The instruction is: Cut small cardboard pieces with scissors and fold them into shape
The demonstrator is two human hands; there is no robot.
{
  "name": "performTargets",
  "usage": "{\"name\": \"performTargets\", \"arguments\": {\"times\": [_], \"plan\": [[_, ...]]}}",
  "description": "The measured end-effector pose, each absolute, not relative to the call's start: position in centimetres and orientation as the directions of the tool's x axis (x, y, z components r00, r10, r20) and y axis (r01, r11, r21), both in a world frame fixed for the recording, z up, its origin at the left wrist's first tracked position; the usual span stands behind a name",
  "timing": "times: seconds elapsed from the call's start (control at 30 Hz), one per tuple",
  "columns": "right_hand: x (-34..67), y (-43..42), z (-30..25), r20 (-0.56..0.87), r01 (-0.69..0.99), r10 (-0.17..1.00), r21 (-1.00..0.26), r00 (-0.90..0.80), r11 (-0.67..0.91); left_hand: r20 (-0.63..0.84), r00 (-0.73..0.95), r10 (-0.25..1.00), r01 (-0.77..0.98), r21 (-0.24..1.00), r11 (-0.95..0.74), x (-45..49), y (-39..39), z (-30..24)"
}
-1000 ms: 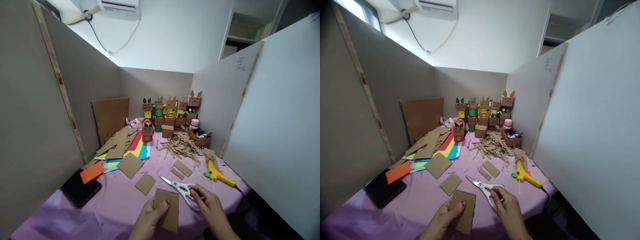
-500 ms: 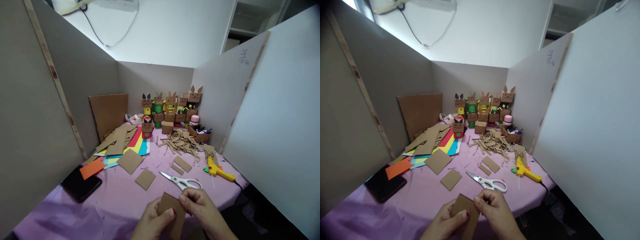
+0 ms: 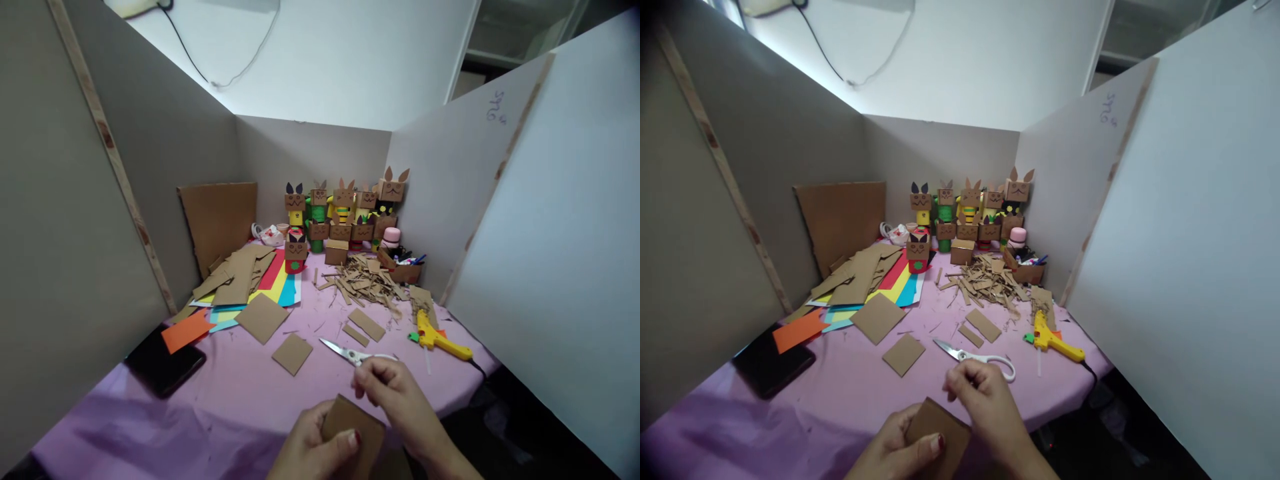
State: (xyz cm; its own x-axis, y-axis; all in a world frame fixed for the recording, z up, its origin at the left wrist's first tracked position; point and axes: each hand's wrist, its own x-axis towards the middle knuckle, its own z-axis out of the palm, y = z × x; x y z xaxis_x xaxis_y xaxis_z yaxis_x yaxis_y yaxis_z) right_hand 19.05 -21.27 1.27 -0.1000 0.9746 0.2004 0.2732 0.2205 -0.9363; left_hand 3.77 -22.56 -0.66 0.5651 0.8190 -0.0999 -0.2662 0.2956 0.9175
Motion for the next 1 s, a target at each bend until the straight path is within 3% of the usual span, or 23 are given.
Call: {"name": "performTargets", "arguments": {"times": [0.1,0.2,0.3,0.5,0.73,0.83,0.9,0.97,1.0], "plan": [[21.0,-20.2,0.1,0.239,0.47,0.97,-0.852,-0.045,0.231,-0.153,0.538,0.829,-0.28,0.895,0.347,3.5,-22.6,-0.5],[23.1,-19.5,-1.6,0.237,0.801,0.966,-0.556,-0.103,0.222,-0.155,0.518,0.841,-0.334,0.869,0.366,3.3,-22.7,-0.2],[24.6,-19.2,-3.1,0.118,0.906,0.982,-0.382,-0.148,0.182,-0.183,0.506,0.843,-0.352,0.849,0.395,3.0,-22.7,-0.2],[25.8,-18.1,-4.1,0.096,0.871,0.965,-0.417,-0.243,0.261,-0.195,0.467,0.863,-0.374,0.84,0.393,2.8,-22.6,0.0],[25.8,-17.0,-4.0,0.079,0.85,0.978,-0.484,-0.193,0.207,-0.175,0.369,0.913,-0.39,0.862,0.323,2.4,-22.0,0.3],[25.7,-17.9,-3.7,-0.027,0.645,0.984,-0.758,-0.175,0.094,-0.173,0.342,0.924,-0.393,0.867,0.308,1.9,-21.8,0.2],[25.5,-19.4,-3.5,-0.1,0.283,0.975,-0.958,-0.197,-0.041,-0.164,0.346,0.924,-0.391,0.87,0.301,1.6,-21.6,0.0],[25.3,-21.1,-3.3,-0.103,-0.021,0.965,-0.994,-0.24,-0.111,-0.153,0.345,0.926,-0.394,0.872,0.291,1.4,-21.6,-0.1],[25.2,-21.9,-3.3,-0.113,-0.092,0.958,-0.986,-0.264,-0.142,-0.146,0.341,0.929,-0.399,0.872,0.284,1.4,-21.6,-0.1]]}}
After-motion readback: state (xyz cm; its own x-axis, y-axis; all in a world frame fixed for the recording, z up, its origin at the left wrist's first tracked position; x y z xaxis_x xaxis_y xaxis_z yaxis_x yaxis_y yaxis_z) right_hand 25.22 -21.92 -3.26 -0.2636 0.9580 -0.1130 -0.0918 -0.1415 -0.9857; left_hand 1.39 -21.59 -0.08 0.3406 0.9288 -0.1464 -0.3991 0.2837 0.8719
